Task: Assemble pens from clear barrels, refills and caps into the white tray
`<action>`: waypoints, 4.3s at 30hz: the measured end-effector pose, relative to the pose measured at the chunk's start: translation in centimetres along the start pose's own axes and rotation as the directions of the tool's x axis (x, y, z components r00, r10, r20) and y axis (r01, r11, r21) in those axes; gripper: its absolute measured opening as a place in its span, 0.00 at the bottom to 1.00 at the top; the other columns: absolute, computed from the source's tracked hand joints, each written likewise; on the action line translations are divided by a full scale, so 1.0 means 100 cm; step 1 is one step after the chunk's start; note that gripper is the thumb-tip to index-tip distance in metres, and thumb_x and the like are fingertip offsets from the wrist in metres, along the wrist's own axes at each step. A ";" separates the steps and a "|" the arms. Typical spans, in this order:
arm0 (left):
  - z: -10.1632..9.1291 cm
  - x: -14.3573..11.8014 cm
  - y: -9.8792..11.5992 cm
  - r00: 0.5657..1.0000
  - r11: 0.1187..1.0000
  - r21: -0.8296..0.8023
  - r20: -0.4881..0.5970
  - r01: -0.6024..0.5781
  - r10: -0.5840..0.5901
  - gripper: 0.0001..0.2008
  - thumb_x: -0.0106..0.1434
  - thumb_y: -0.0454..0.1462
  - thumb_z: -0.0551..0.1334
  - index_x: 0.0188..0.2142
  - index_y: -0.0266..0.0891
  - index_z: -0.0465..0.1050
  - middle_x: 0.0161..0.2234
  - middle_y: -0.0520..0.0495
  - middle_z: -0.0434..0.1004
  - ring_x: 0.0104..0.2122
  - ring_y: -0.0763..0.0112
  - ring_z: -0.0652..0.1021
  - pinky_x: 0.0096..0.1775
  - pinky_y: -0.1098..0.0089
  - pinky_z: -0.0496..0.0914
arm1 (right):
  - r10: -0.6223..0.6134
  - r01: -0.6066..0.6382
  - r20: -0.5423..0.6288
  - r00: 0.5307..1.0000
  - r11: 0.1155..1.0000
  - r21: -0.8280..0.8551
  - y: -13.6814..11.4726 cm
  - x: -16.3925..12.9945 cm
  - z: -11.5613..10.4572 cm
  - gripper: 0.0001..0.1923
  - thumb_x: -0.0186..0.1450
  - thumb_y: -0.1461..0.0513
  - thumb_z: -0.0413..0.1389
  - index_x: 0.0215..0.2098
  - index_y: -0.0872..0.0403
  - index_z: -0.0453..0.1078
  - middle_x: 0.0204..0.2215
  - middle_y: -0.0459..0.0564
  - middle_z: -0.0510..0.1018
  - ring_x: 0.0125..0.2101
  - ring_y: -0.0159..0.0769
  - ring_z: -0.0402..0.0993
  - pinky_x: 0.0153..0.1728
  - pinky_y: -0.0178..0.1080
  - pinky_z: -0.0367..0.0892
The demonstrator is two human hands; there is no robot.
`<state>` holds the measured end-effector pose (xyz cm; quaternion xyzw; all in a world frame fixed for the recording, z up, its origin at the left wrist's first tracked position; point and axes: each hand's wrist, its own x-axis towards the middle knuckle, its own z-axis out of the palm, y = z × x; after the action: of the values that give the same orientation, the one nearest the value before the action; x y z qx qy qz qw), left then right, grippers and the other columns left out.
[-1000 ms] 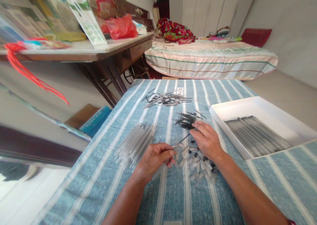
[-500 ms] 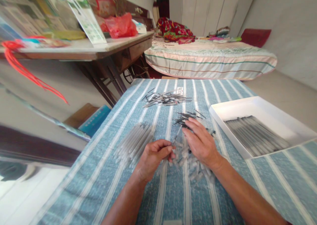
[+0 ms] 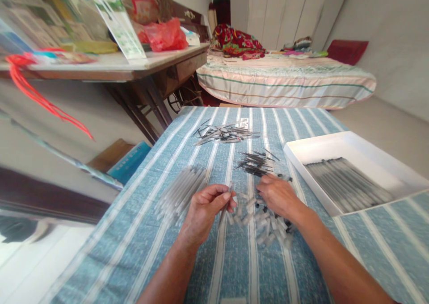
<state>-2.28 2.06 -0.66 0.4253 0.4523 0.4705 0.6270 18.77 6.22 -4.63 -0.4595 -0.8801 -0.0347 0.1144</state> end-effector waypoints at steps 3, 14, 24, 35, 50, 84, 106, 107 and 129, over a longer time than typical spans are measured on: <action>0.003 -0.001 0.002 1.000 0.999 0.048 -0.002 0.017 -0.017 0.08 0.53 0.37 0.65 0.30 0.33 0.73 0.22 0.48 0.76 0.22 0.75 0.72 0.28 0.73 0.66 | 0.006 -0.005 -0.036 0.999 1.000 0.001 -0.001 0.000 0.003 0.11 0.57 0.71 0.54 0.19 0.54 0.69 0.22 0.50 0.71 0.29 0.38 0.67 0.28 0.36 0.59; 0.009 -0.004 -0.002 0.994 0.992 0.113 0.088 0.054 -0.064 0.08 0.54 0.37 0.64 0.30 0.34 0.72 0.21 0.50 0.75 0.21 0.76 0.72 0.28 0.73 0.66 | 0.330 -0.058 -0.070 0.941 0.365 0.929 -0.020 0.004 -0.020 0.07 0.56 0.59 0.60 0.24 0.56 0.73 0.20 0.44 0.71 0.22 0.29 0.65 0.23 0.31 0.60; 0.011 -0.006 -0.003 0.982 0.989 0.102 0.145 0.103 -0.117 0.08 0.52 0.38 0.65 0.29 0.35 0.73 0.21 0.50 0.75 0.22 0.75 0.72 0.28 0.72 0.65 | 0.350 -0.107 0.218 0.911 -0.311 0.944 -0.031 0.004 -0.009 0.11 0.51 0.57 0.65 0.24 0.57 0.72 0.18 0.46 0.76 0.19 0.29 0.69 0.21 0.32 0.63; 0.012 -0.006 -0.003 0.983 0.986 0.128 0.133 0.108 -0.125 0.08 0.52 0.39 0.65 0.29 0.35 0.73 0.21 0.50 0.75 0.21 0.75 0.71 0.28 0.72 0.65 | 0.324 -0.104 0.208 0.923 -0.311 0.945 -0.033 0.004 -0.009 0.10 0.51 0.58 0.65 0.25 0.57 0.72 0.17 0.45 0.75 0.19 0.28 0.69 0.22 0.31 0.63; 0.012 -0.006 -0.004 0.983 0.974 0.189 0.108 0.124 -0.146 0.07 0.52 0.38 0.64 0.28 0.35 0.72 0.19 0.52 0.74 0.18 0.77 0.69 0.23 0.73 0.63 | 0.344 -0.125 0.174 0.923 -0.161 0.979 -0.033 0.004 -0.009 0.11 0.51 0.56 0.65 0.23 0.56 0.72 0.16 0.43 0.73 0.18 0.28 0.67 0.21 0.31 0.63; 0.008 -0.004 -0.007 0.972 0.969 0.173 0.125 0.177 -0.200 0.07 0.53 0.37 0.63 0.28 0.33 0.70 0.18 0.51 0.72 0.17 0.79 0.66 0.21 0.75 0.60 | 0.264 -0.181 0.130 0.956 0.180 0.967 -0.032 0.002 -0.009 0.11 0.58 0.56 0.58 0.26 0.56 0.71 0.18 0.44 0.73 0.20 0.29 0.68 0.24 0.31 0.64; 0.007 -0.004 -0.009 0.968 0.952 0.275 0.164 0.138 -0.188 0.06 0.53 0.37 0.63 0.27 0.34 0.71 0.17 0.52 0.72 0.17 0.79 0.66 0.21 0.76 0.61 | 0.208 -0.211 0.140 0.968 0.375 0.903 -0.028 0.000 -0.012 0.21 0.61 0.52 0.54 0.17 0.56 0.65 0.14 0.44 0.69 0.17 0.27 0.64 0.21 0.30 0.58; 0.007 -0.004 -0.009 0.968 0.950 0.279 0.165 0.137 -0.188 0.06 0.53 0.37 0.63 0.27 0.34 0.71 0.17 0.52 0.72 0.17 0.79 0.66 0.21 0.76 0.61 | 0.215 -0.217 0.141 0.966 0.384 0.897 -0.029 0.000 -0.012 0.22 0.62 0.51 0.53 0.16 0.56 0.64 0.13 0.44 0.69 0.17 0.26 0.63 0.20 0.30 0.57; 0.006 -0.003 -0.013 0.966 0.940 0.313 0.171 0.135 -0.195 0.05 0.54 0.36 0.63 0.27 0.35 0.71 0.18 0.53 0.72 0.16 0.78 0.67 0.21 0.75 0.61 | 0.193 -0.245 0.179 0.965 0.403 0.882 -0.025 -0.001 -0.011 0.25 0.62 0.48 0.50 0.16 0.56 0.63 0.13 0.43 0.67 0.17 0.26 0.61 0.19 0.30 0.55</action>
<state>-1.52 1.47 -1.70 0.5206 0.4872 0.2972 0.6350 16.94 4.52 -3.44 -0.4399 -0.6981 0.4638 0.3226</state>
